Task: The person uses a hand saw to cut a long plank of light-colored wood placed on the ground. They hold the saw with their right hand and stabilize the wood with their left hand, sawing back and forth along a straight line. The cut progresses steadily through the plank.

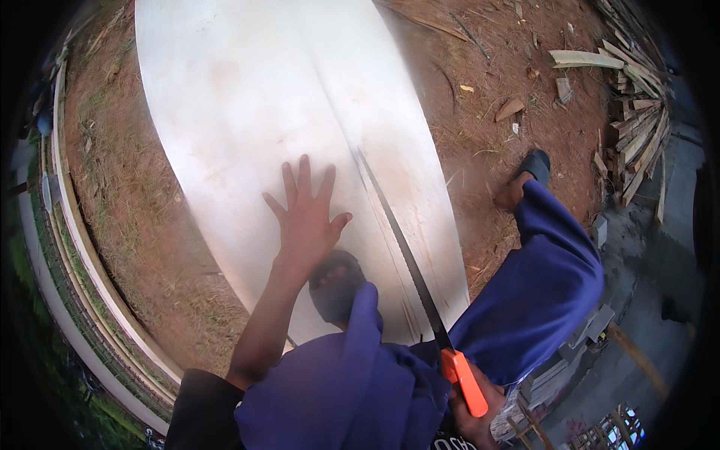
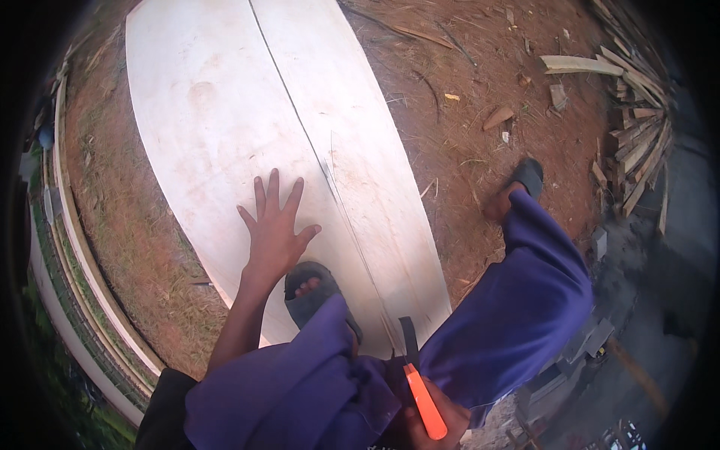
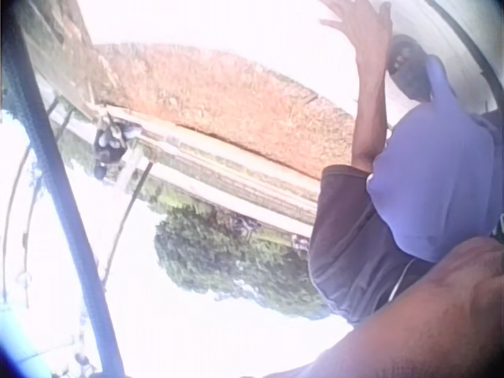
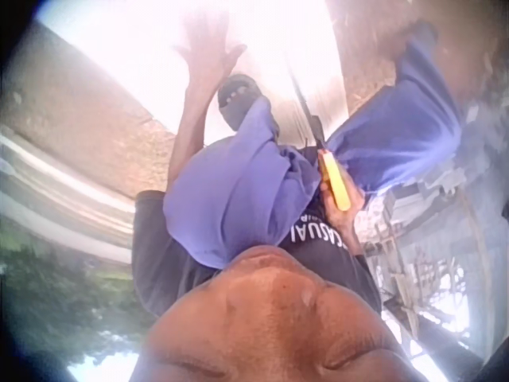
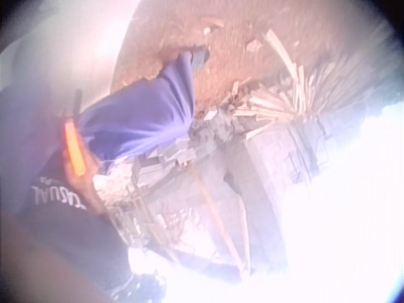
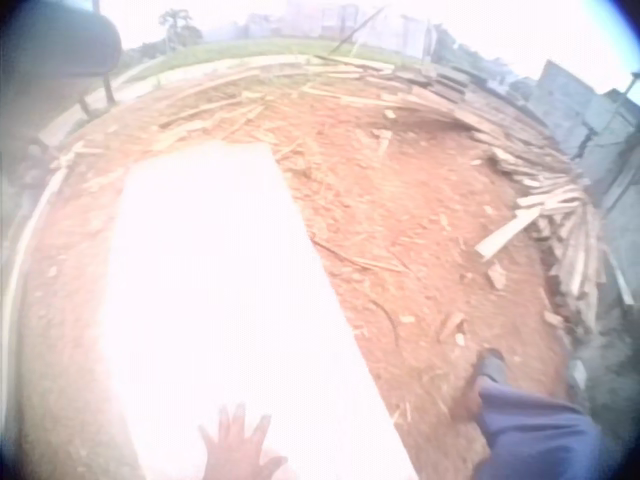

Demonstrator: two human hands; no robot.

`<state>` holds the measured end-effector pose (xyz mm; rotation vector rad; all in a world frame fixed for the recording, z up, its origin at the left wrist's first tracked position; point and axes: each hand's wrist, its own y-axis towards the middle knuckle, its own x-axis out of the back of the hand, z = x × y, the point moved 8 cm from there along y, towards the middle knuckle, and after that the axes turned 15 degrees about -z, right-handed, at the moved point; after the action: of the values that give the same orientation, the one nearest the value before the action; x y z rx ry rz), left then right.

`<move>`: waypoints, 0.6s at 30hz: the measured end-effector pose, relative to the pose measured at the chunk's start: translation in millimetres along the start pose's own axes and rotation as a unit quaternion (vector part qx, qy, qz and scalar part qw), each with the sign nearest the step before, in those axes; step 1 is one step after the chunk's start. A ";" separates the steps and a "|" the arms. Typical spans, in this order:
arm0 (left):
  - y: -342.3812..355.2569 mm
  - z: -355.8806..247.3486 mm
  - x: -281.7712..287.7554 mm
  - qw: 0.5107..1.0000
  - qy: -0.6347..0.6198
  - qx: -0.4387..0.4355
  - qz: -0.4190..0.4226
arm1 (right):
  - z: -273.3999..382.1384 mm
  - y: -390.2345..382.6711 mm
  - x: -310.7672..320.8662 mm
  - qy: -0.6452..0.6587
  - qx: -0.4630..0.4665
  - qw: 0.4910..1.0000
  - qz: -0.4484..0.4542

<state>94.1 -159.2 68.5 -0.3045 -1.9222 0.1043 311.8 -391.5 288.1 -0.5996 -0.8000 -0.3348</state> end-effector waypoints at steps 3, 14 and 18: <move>-1.4 -0.8 -7.3 1.000 0.002 -0.005 0.011 | 1.5 -6.2 -2.8 0.037 -0.003 0.999 -0.006; -2.0 0.5 -22.0 0.998 0.010 0.015 0.056 | 16.3 3.7 -14.0 0.041 0.008 0.999 -0.001; -1.2 -0.3 -26.8 0.997 0.057 0.017 0.052 | 18.3 43.8 -33.6 0.091 0.023 0.994 0.054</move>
<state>103.2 -167.4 44.7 -0.3805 -1.7897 0.1851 301.0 -343.9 256.5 -0.5582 -0.5966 -0.2663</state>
